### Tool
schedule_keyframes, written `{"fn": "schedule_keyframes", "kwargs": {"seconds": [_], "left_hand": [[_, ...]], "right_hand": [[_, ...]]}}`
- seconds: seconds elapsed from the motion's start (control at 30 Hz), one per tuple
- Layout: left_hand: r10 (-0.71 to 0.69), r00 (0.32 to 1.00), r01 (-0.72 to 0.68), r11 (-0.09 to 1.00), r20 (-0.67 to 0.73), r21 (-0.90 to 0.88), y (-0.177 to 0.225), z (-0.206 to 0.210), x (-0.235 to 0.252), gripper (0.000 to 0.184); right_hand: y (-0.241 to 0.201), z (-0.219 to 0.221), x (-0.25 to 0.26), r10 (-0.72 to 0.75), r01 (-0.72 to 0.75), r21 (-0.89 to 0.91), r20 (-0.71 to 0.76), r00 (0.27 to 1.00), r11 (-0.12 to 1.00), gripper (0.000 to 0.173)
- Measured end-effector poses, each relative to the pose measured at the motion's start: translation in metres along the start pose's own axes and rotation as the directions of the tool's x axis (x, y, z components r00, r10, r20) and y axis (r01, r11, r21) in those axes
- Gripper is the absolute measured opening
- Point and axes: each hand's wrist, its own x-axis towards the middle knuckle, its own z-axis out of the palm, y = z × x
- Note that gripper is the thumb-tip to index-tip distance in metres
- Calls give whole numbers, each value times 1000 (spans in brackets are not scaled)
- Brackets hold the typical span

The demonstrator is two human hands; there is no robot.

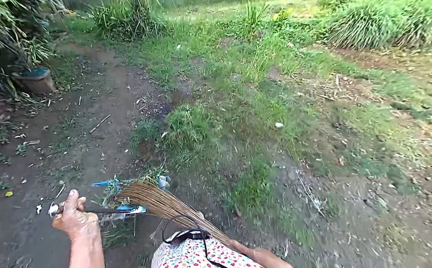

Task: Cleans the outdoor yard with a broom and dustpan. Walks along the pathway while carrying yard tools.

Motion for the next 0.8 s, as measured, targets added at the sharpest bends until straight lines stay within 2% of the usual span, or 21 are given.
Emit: {"fn": "schedule_keyframes", "kwargs": {"seconds": [0.1,0.2,0.27,0.4,0.5,0.6,0.67,0.73,0.8], "left_hand": [[-47,996,44,998,80,44,-11,100,11,20],[-51,984,42,998,171,54,-32,193,28,22],[-61,964,46,997,257,62,-43,256,36,17],[48,862,-98,992,504,75,-66,383,56,11],[118,732,-215,975,671,64,-76,474,79,21],[213,556,-405,913,803,38,-69,555,99,22],[270,427,-586,810,863,36,-62,600,96,32],[321,293,-695,718,901,-29,-78,650,77,41],[335,105,-763,631,937,-140,-100,691,49,40]], "right_hand": [[-3,-87,23,60,-62,-87,-25,998,994,81],[-8,-169,37,120,-118,-122,16,993,985,97],[-4,-217,48,127,-127,-121,-9,992,984,102],[6,-295,78,142,-144,-37,-54,988,989,107],[12,-349,104,163,-160,48,-56,985,986,110],[24,-401,125,170,-152,184,-87,982,971,112],[29,-434,127,199,-165,277,-99,975,947,111],[35,-464,131,231,-174,347,-130,964,922,113],[39,-484,142,247,-170,396,-152,957,902,115]]}}
